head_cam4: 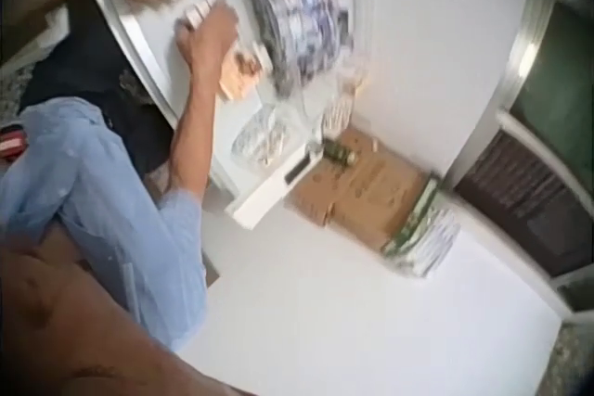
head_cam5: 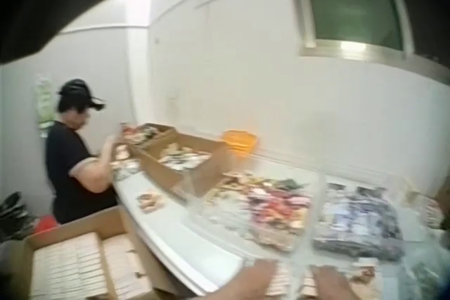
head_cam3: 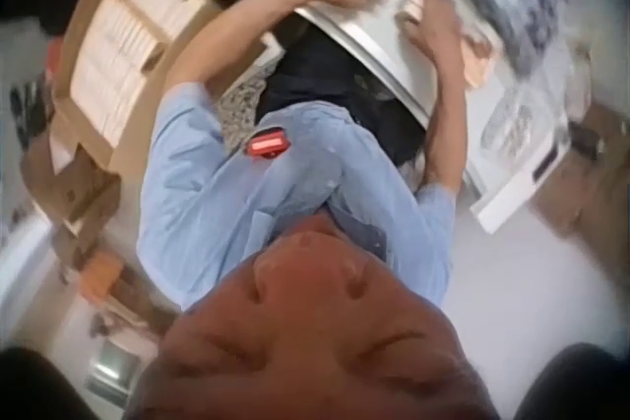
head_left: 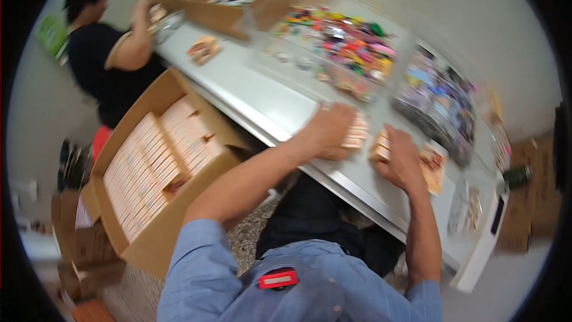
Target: Assembling and packing small toy or snack boxes with various items and then placing the finished boxes into a larger shipping carton.
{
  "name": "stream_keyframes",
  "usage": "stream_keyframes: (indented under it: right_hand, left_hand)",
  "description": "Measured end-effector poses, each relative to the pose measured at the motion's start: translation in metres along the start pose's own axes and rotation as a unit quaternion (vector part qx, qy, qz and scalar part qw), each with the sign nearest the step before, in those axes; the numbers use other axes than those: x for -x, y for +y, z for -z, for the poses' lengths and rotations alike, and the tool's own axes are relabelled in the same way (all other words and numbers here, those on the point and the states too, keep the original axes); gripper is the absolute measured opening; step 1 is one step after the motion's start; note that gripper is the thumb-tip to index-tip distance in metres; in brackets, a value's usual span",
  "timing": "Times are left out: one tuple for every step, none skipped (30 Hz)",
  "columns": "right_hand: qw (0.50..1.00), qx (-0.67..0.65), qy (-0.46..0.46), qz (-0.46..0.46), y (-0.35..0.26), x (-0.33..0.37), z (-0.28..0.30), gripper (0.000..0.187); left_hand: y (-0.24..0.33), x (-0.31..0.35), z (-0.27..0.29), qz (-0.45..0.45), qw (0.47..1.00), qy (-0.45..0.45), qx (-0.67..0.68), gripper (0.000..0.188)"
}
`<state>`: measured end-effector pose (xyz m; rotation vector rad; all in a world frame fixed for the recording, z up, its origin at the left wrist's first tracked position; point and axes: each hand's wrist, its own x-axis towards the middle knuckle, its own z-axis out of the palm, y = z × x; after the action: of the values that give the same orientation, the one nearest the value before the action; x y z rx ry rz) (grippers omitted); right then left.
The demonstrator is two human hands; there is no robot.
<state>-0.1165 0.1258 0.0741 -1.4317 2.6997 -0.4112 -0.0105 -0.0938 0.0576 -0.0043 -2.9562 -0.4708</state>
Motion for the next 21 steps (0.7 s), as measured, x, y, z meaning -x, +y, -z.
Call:
stream_keyframes:
  right_hand:
    - [1.000,-0.003,-0.003,0.000,0.000,0.000,-0.001,0.081]
    - [1.000,-0.005,-0.009,0.003,0.000,0.004,0.002,0.081]
    - [1.000,0.003,0.007,0.014,0.003,0.007,0.000,0.080]
    - [0.999,0.011,0.023,0.021,0.005,0.010,-0.001,0.080]
    - [0.999,0.005,0.018,0.038,0.004,0.012,0.001,0.080]
    - [0.999,0.000,0.011,0.031,0.003,0.012,0.004,0.080]
    - [1.000,-0.005,0.007,0.019,0.001,0.012,0.005,0.079]
    - [1.000,-0.012,0.004,0.029,-0.002,0.012,0.004,0.079]
    - [0.999,-0.005,0.009,0.034,-0.004,0.010,0.003,0.079]
    - [0.999,0.005,0.014,0.036,-0.004,0.010,0.002,0.078]
    - [0.999,0.003,0.014,0.033,-0.006,0.008,0.001,0.078]
    - [0.999,0.005,0.009,0.030,-0.003,0.009,0.000,0.078]
    - [1.000,0.001,0.014,0.022,-0.003,0.009,0.001,0.078]
    - [1.000,-0.003,0.019,0.016,-0.004,0.010,0.001,0.078]
    - [1.000,0.008,0.015,0.022,-0.003,0.010,0.001,0.081]
    - [1.000,0.005,0.013,0.027,-0.002,0.010,0.000,0.081]
    - [0.999,-0.001,0.020,0.034,-0.002,0.009,0.000,0.080]
    - [0.999,-0.004,0.027,0.037,0.000,0.010,-0.001,0.080]
    - [0.999,-0.007,0.026,0.035,0.002,0.009,-0.003,0.080]
    - [0.999,-0.009,0.023,0.038,0.000,0.008,-0.003,0.080]
    - [0.999,-0.012,0.023,0.036,-0.001,0.007,-0.002,0.080]
  left_hand:
    - [0.001,-0.007,0.001,-0.003,0.999,-0.034,0.001,0.077]
    - [0.003,-0.015,0.002,-0.002,0.998,-0.069,0.005,0.076]
    - [0.005,-0.020,-0.003,-0.026,0.999,-0.022,-0.023,0.073]
    - [0.005,-0.015,-0.004,-0.054,0.997,0.021,-0.052,0.070]
    - [0.004,-0.004,0.011,-0.036,0.997,0.022,-0.057,0.070]
    - [0.005,0.004,0.026,-0.026,0.999,0.011,-0.016,0.070]
    - [0.009,0.011,0.047,-0.021,0.999,0.001,0.025,0.071]
    - [0.005,0.027,0.077,-0.001,0.995,-0.009,0.097,0.073]
    - [-0.002,0.053,0.114,0.021,0.985,-0.016,0.168,0.075]
    - [-0.011,0.081,0.145,0.045,0.978,0.017,0.204,0.086]
    - [-0.032,0.114,0.149,0.019,0.972,0.171,0.157,0.094]
    - [-0.038,0.137,0.188,0.097,0.964,0.119,0.217,0.109]
    - [-0.051,0.165,0.212,0.151,0.945,0.121,0.262,0.103]
    - [-0.061,0.195,0.228,0.198,0.926,0.133,0.293,0.101]
    - [-0.067,0.223,0.243,0.246,0.903,0.146,0.321,0.099]
    - [-0.077,0.249,0.250,0.270,0.881,0.129,0.368,0.092]
    - [-0.080,0.272,0.255,0.323,0.857,0.115,0.386,0.089]
    - [-0.083,0.289,0.259,0.401,0.820,0.047,0.406,0.082]
    - [-0.092,0.310,0.255,0.431,0.779,0.023,0.454,0.073]
    - [-0.100,0.324,0.245,0.435,0.777,0.024,0.454,0.073]
    - [-0.107,0.337,0.232,0.441,0.756,0.037,0.483,0.069]
